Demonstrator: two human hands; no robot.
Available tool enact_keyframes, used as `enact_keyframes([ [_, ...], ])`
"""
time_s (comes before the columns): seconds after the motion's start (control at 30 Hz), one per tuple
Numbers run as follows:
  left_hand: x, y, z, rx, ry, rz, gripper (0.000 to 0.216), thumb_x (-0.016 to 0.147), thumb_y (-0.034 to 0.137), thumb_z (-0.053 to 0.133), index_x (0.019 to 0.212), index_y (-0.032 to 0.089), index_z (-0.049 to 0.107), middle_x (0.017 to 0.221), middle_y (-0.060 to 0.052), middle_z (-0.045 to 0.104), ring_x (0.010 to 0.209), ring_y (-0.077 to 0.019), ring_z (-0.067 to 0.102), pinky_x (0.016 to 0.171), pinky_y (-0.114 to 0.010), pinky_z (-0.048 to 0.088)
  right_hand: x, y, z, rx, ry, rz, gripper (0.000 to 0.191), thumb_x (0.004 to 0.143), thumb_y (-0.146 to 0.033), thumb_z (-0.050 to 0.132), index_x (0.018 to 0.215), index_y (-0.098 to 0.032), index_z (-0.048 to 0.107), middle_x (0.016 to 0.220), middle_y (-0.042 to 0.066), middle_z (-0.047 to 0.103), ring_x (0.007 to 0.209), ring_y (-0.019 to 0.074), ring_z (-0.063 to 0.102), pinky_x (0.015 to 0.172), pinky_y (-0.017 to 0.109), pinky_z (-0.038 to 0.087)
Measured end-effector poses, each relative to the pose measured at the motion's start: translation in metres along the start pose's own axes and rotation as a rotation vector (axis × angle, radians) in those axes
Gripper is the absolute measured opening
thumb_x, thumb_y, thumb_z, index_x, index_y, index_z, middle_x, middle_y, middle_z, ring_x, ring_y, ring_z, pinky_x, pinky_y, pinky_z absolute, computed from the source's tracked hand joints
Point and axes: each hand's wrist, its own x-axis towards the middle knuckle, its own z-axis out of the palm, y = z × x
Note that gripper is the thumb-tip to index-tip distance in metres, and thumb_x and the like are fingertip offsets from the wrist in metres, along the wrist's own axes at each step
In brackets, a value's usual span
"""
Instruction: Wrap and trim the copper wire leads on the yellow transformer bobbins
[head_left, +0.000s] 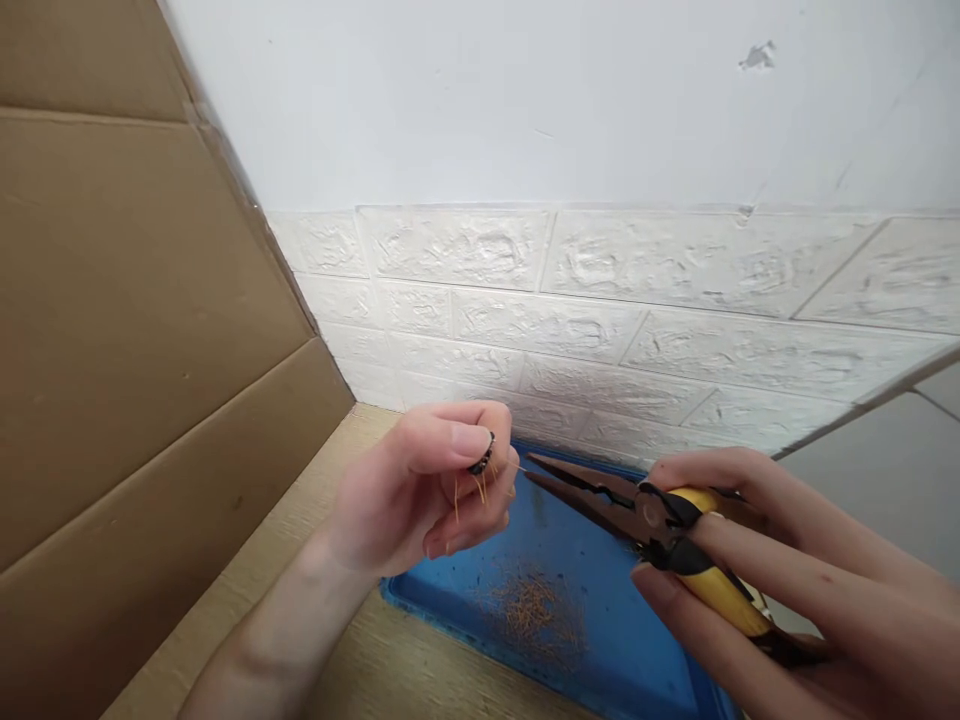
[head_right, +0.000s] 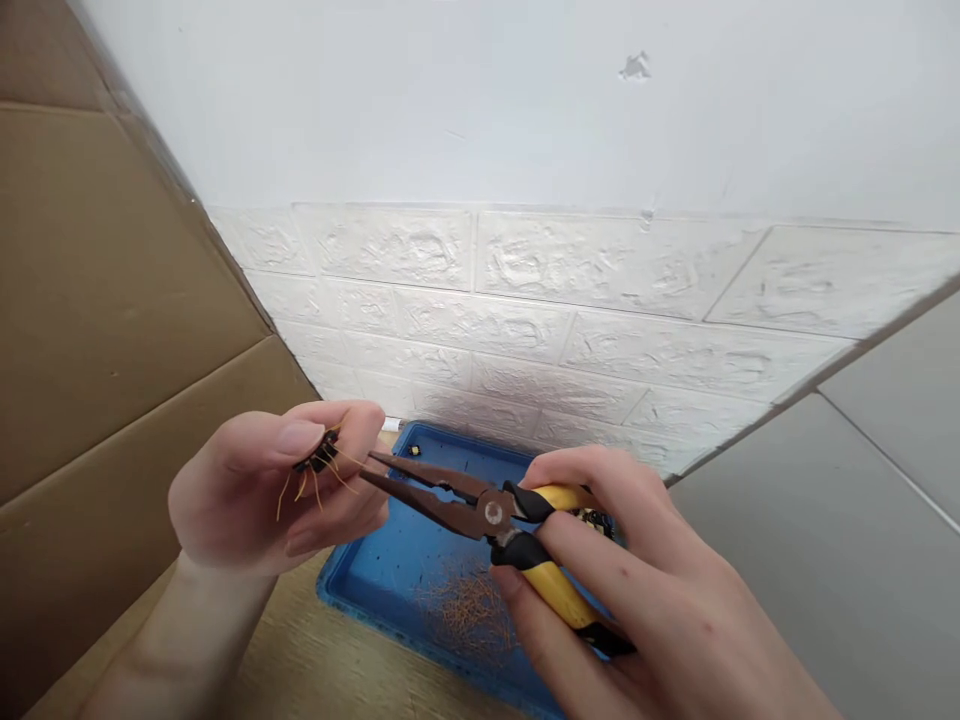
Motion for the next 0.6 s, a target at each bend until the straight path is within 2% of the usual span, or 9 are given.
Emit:
enact_keyframes([
  [0.17,-0.001,0.001,0.002,0.049,0.046,0.012,0.055,0.094,0.044,0.079,0.061,0.022,0.041,0.044,0.006,0.04,0.037,-0.0062,0.025,0.038,-0.02,0.022,-0.009,0.001,-0.003,-0.033,-0.005,-0.03,0.021,0.103,-0.049,0.08,0.092,-0.031,0.077,0.109,0.009,0.082,0.093,0.0296,0.084,0.07,0.034,0.07],
  [0.27,-0.002,0.001,0.003,0.077,0.091,-0.019,0.048,0.091,0.044,0.081,0.063,0.022,0.048,0.043,0.007,0.041,0.036,-0.0062,0.026,0.038,-0.02,0.021,-0.018,0.009,-0.011,-0.071,-0.027,-0.108,0.008,0.105,-0.035,0.076,0.098,-0.034,0.072,0.115,0.003,0.078,0.077,0.0184,0.076,0.074,0.028,0.07],
  [0.33,-0.002,0.002,0.004,0.095,0.106,-0.034,0.045,0.088,0.044,0.082,0.064,0.023,0.05,0.042,0.007,0.041,0.035,-0.0063,0.025,0.037,-0.02,0.02,-0.021,0.014,-0.014,-0.087,-0.047,-0.147,0.009,0.106,-0.029,0.072,0.102,-0.036,0.07,0.118,-0.001,0.076,0.071,0.0131,0.071,0.079,0.024,0.069],
  [0.5,-0.001,0.006,0.007,0.155,0.16,-0.084,0.039,0.081,0.043,0.08,0.064,0.025,0.049,0.04,0.008,0.038,0.034,-0.0076,0.022,0.038,-0.021,0.02,-0.018,0.018,-0.013,-0.052,-0.079,-0.183,0.01,0.104,-0.026,0.074,0.101,-0.036,0.072,0.116,-0.003,0.077,0.081,0.0128,0.074,0.082,0.021,0.067],
  [0.6,0.0,0.007,0.008,0.161,0.158,-0.093,0.042,0.08,0.044,0.081,0.063,0.025,0.049,0.04,0.008,0.038,0.033,-0.0079,0.023,0.038,-0.022,0.021,-0.018,0.016,-0.011,-0.027,-0.061,-0.15,0.012,0.105,-0.027,0.073,0.098,-0.036,0.071,0.116,-0.005,0.077,0.081,0.0117,0.073,0.083,0.021,0.066],
])
